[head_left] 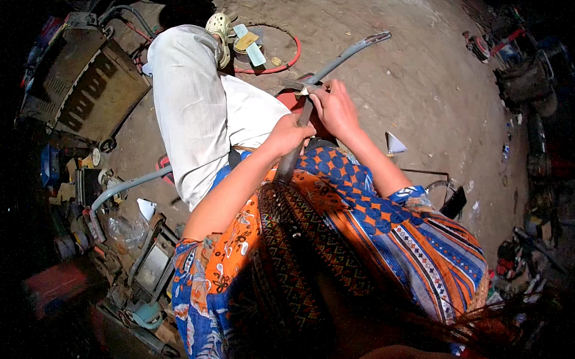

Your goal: The person sits on the floor and uses a sanding block to smooth the edge of a metal tool. They hold the tool in one hand and rub the sanding block along the edge repeatedly, occasionally adjusting their grip.

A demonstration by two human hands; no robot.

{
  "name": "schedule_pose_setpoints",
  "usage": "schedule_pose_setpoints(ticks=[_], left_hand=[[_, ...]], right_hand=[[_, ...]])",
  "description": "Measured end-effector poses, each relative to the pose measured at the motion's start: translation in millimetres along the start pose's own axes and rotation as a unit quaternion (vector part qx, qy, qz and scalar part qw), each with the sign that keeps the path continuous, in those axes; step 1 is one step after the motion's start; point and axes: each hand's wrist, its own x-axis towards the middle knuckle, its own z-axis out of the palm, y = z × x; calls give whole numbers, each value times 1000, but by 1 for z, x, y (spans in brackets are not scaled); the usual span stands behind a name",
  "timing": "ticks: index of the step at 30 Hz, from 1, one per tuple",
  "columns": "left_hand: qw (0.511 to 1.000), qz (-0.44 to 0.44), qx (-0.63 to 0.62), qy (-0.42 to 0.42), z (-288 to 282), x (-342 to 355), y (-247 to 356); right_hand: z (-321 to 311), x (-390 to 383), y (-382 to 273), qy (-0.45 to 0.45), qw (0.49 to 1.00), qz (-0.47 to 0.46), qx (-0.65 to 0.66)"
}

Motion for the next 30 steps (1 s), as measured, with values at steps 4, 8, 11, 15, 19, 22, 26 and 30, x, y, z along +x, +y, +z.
schedule_pose_setpoints(ticks=[4,8,11,15,19,22,26,30], left_hand=[[1000,-13,-1,6,0,-1,2],[1000,-5,-23,8,1,-3,4],[1000,-16,-5,9,2,-1,1],[1000,-6,1,4,2,-3,2],[1000,5,-8,-1,0,-1,1],[1000,-4,4,8,1,0,-1],[1000,-10,0,14,3,-3,4],[1000,-12,-11,14,1,-5,6]], right_hand=[[-12,-10,-3,-41,998,-17,39],[-27,-25,-9,-65,996,-23,62],[-4,-5,9,-27,999,-5,-16],[-9,10,9,-61,998,7,-16],[-34,-23,-19,-102,992,-59,39],[-27,-14,-9,-70,996,-41,26],[-6,18,17,-55,998,-1,-37],[-17,-2,0,-110,994,6,-10]])
